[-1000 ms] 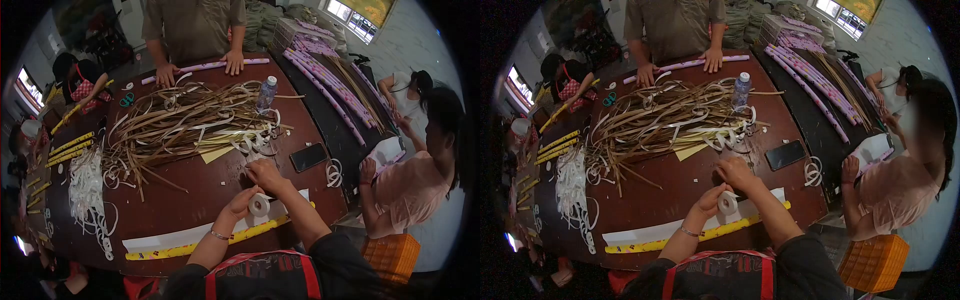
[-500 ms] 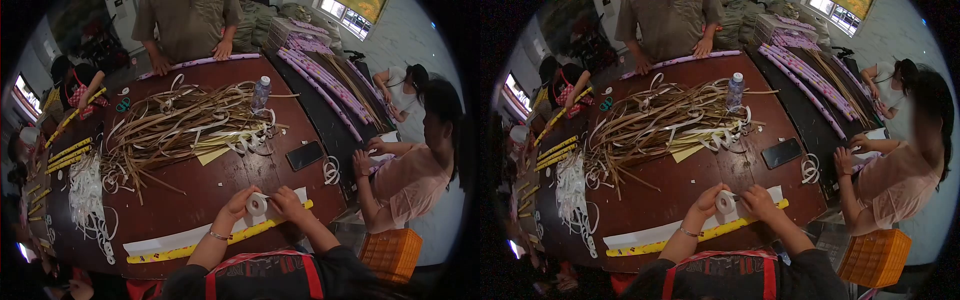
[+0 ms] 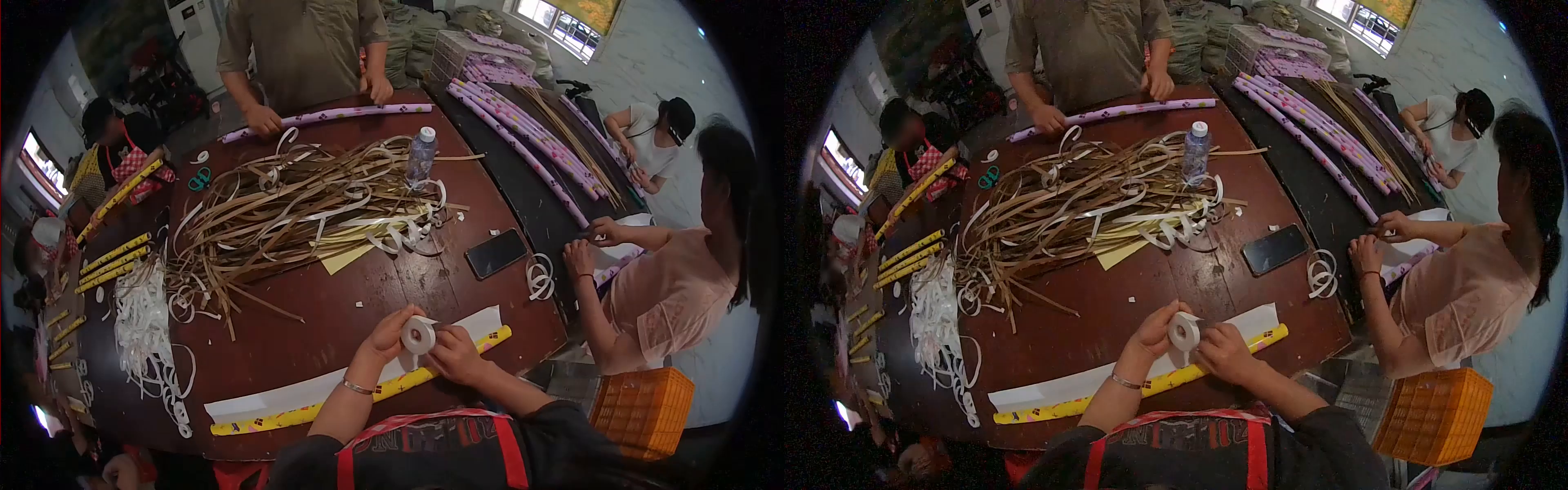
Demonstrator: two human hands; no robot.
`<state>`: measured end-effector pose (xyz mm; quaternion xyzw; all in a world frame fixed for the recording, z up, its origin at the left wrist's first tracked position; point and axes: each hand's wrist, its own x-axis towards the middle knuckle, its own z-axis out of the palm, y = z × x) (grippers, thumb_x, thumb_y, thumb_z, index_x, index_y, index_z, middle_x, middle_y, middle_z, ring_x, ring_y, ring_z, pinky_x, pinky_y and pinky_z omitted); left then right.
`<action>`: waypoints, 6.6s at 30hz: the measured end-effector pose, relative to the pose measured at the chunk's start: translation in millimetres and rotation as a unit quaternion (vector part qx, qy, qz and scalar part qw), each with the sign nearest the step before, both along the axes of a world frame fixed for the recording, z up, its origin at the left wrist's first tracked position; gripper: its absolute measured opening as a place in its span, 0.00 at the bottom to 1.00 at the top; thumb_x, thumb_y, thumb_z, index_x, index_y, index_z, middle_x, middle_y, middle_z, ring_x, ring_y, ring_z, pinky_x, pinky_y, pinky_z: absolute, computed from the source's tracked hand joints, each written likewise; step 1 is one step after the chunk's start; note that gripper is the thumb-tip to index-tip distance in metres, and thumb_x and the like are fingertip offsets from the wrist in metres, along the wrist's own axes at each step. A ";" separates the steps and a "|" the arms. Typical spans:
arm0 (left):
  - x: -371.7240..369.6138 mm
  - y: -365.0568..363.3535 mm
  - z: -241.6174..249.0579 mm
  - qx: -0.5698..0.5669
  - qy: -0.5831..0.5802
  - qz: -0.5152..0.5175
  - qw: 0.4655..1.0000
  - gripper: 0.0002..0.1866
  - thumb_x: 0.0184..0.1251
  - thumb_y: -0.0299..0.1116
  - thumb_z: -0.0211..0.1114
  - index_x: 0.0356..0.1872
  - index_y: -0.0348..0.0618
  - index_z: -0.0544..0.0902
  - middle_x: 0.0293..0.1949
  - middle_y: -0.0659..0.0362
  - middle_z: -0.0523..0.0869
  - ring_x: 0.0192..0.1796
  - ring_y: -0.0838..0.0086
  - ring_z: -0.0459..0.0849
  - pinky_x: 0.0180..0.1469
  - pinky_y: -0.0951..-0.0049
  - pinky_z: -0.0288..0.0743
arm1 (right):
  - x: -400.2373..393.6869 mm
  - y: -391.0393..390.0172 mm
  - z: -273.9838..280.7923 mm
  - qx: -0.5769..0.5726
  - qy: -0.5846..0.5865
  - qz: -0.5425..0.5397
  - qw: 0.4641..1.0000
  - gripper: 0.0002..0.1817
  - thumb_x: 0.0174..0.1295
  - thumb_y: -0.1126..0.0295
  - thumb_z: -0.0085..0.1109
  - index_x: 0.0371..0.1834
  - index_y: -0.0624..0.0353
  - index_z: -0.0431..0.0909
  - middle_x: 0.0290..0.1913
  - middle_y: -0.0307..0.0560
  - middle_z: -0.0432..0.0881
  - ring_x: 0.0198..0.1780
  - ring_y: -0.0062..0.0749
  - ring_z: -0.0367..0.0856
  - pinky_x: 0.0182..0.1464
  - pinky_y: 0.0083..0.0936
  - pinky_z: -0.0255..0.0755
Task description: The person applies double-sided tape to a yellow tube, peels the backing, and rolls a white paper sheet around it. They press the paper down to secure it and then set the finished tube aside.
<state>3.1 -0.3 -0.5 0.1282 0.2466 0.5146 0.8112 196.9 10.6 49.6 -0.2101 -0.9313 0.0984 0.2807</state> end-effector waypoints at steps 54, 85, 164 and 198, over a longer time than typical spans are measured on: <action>6.6 0.5 4.0 0.119 0.166 -0.191 0.960 0.08 0.71 0.31 0.60 0.47 0.40 0.78 0.40 0.64 0.81 0.41 0.80 0.80 0.47 0.77 0.76 | 48.2 3.6 -17.2 -0.030 -0.067 -0.078 0.994 0.09 0.50 0.67 0.67 0.22 0.56 0.76 0.28 0.44 0.77 0.32 0.40 0.75 0.33 0.37 0.68; 10.0 -3.6 21.7 0.051 0.134 -0.213 0.966 0.15 0.69 0.30 0.60 0.54 0.41 0.74 0.45 0.61 0.81 0.47 0.78 0.80 0.51 0.76 0.74 | 43.8 3.9 -13.4 -0.017 -0.058 -0.085 0.995 0.10 0.52 0.66 0.66 0.20 0.55 0.76 0.25 0.43 0.76 0.29 0.38 0.75 0.31 0.35 0.67; 18.3 -7.4 30.0 0.229 0.324 -0.186 0.899 0.32 0.49 0.36 0.77 0.56 0.36 0.76 0.54 0.58 0.74 0.58 0.72 0.73 0.61 0.73 0.66 | 50.0 12.0 -6.7 -0.209 0.116 -0.118 0.964 0.04 0.56 0.73 0.61 0.32 0.60 0.77 0.34 0.46 0.79 0.42 0.44 0.77 0.49 0.37 0.68; 31.4 -1.5 37.2 0.403 0.684 -0.017 0.607 0.19 0.43 0.39 0.77 0.28 0.44 0.74 0.55 0.53 0.79 0.59 0.56 0.74 0.57 0.57 0.62 | 79.6 43.0 -17.1 -0.150 -0.034 -0.354 0.923 0.06 0.57 0.70 0.61 0.28 0.62 0.81 0.29 0.50 0.81 0.33 0.46 0.81 0.40 0.38 0.72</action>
